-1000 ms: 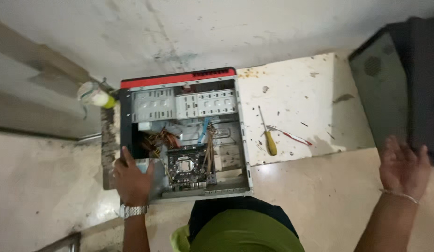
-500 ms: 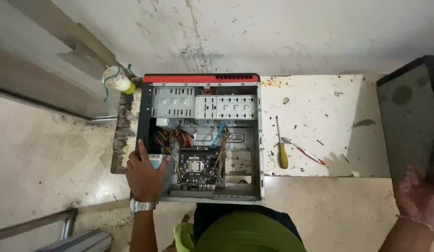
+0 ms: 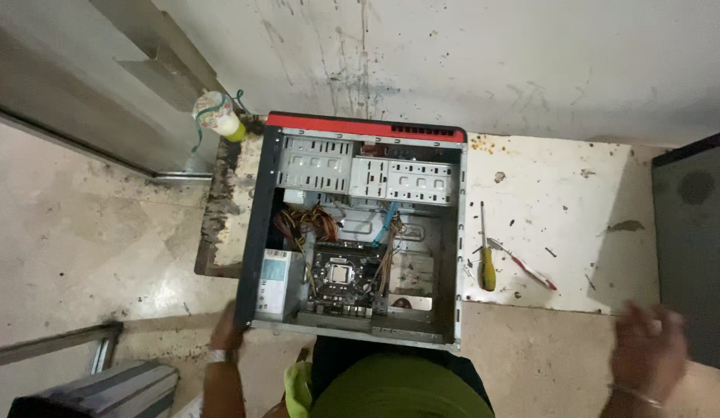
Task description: The person connects internal cables to the motherboard, routes wires within the chassis, and slides the side panel onto the computer case.
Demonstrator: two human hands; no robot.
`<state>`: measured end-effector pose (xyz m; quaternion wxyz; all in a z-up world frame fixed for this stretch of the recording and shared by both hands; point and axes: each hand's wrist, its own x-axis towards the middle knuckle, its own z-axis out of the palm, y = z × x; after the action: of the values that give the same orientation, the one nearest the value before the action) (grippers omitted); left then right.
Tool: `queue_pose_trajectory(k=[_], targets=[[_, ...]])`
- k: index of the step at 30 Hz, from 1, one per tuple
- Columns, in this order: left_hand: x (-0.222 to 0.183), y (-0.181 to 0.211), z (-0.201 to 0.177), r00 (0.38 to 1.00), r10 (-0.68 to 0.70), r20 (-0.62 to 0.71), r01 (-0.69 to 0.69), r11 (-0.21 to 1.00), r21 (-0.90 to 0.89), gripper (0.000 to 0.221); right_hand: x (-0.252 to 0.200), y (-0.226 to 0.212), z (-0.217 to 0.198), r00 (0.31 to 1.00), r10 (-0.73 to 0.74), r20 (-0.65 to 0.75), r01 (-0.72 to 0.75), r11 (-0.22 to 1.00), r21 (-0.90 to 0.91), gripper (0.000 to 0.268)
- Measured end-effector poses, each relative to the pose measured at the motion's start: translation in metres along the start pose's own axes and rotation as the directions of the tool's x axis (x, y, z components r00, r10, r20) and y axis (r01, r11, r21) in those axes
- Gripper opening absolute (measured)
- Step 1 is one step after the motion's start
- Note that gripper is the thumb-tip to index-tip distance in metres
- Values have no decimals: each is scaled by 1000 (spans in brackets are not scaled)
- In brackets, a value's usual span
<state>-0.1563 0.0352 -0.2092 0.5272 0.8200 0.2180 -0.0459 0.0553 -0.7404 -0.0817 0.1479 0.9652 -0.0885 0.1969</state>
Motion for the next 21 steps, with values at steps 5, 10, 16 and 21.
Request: queue_pose_trajectory(k=[5, 10, 16, 21], targets=[[-13, -73, 14, 826, -563, 16, 429, 610, -667, 28, 17, -191, -180, 650, -177, 739, -662, 347, 665, 49], [18, -14, 37, 819, -573, -19, 424, 628, -653, 20, 57, -292, -219, 659, -335, 674, -514, 454, 728, 83], [0, 53, 33, 809, -585, -45, 441, 657, -611, 12, 128, -358, -69, 782, -322, 533, -248, 624, 741, 82], [-13, 78, 20, 788, -612, -62, 460, 654, -601, 10, 138, -361, -26, 875, -243, 419, -167, 661, 732, 39]])
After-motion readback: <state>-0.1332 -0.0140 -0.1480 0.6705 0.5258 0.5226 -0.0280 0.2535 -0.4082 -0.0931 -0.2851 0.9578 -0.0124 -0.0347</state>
